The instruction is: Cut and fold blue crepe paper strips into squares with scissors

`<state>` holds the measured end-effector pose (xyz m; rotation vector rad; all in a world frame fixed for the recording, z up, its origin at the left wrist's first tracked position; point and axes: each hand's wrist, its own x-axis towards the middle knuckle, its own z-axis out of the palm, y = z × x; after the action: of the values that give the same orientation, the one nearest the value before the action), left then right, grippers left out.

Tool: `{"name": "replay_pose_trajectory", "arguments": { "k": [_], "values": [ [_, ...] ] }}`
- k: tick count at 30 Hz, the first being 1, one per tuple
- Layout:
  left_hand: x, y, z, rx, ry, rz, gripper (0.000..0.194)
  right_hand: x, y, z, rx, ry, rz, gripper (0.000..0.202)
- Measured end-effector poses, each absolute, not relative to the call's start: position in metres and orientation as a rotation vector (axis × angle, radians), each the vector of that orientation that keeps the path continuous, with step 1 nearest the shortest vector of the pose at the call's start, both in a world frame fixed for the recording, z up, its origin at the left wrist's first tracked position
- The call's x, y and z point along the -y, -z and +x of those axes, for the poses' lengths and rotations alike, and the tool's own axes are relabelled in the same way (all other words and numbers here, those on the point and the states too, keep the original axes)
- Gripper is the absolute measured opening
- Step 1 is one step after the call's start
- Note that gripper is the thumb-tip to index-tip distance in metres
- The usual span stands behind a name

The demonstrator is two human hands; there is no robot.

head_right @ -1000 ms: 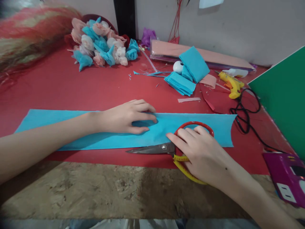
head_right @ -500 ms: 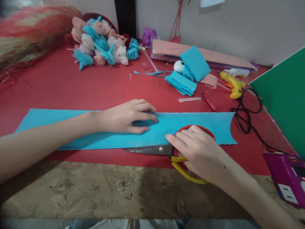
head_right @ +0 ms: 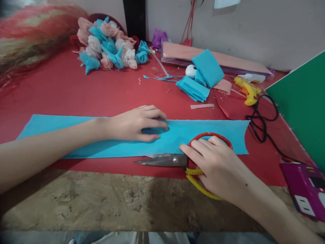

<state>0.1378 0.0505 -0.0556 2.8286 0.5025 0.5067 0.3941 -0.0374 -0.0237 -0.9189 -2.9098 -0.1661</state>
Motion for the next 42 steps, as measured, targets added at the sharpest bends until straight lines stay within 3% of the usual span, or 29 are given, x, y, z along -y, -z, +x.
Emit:
{"name": "replay_pose_trajectory", "arguments": {
  "k": [25, 29, 42],
  "values": [
    [-0.050, 0.056, 0.138, -0.521, -0.492, 2.823, 0.030, 0.031, 0.022, 0.364, 2.896, 0.273, -0.774, 0.043],
    [-0.050, 0.054, 0.138, -0.522, -0.498, 2.815, 0.029, 0.029, 0.026, 0.365, 2.949, 0.258, -0.777, 0.052],
    [-0.051, 0.042, 0.136, -0.470, -0.410, 2.682, 0.027, 0.026, 0.026, 0.396, 2.933, 0.065, -0.854, 0.053]
  ]
}}
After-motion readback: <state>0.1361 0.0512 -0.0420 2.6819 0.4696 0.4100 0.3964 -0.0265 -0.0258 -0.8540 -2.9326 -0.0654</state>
